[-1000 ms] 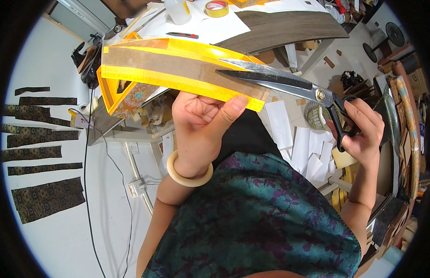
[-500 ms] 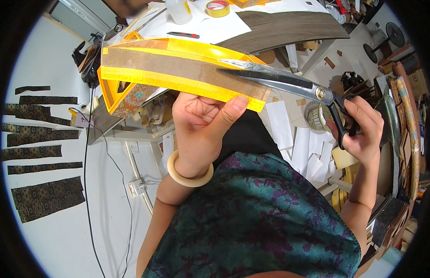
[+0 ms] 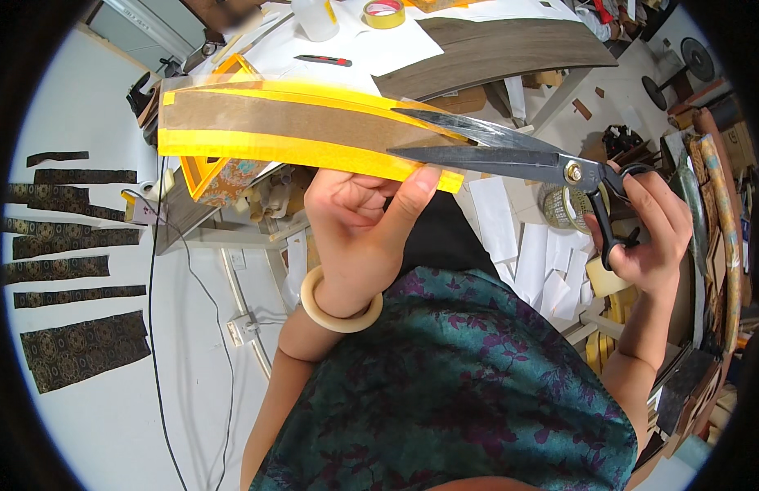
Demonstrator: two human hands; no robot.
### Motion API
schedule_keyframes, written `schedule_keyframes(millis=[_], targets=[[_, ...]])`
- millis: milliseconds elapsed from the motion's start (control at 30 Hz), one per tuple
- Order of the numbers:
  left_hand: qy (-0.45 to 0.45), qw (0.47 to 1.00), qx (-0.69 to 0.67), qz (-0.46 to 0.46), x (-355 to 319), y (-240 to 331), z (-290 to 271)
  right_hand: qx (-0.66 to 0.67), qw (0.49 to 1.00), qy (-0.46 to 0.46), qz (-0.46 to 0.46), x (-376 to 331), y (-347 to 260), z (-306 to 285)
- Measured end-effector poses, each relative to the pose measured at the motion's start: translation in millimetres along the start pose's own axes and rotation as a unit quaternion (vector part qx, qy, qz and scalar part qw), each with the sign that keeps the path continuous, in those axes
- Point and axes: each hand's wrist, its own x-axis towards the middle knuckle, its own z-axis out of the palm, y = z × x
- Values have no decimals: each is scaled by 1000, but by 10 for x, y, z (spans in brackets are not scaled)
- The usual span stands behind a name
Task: The person applies yellow tape to the edges of a rectangular frame and then uses scissors to trim the excess tape along the edges. The person handles the frame and scissors throughout the process.
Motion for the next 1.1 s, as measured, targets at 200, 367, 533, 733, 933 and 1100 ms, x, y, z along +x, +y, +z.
schedule_keyframes(millis=[200, 367, 533, 733, 933, 1100], targets=[[13, 998, 51, 17, -20, 18, -15, 26, 998, -1, 51, 17, -117, 36], [23, 998, 32, 41, -33, 3, -16, 31, 993, -26, 108, 9, -193, 23], [23, 998, 58, 34, -46, 40, 16, 5, 992, -48, 113, 26, -162, -20], [63, 995, 74, 31, 29, 110, -20, -7, 985, -19, 173, 5, -36, -48], [40, 999, 9, 2, 55, 155, -89, 110, 972, -37, 205, -38, 95, 219], [78, 996, 32, -36, 59, 183, -78, 116, 978, -2, 171, -6, 82, 377]])
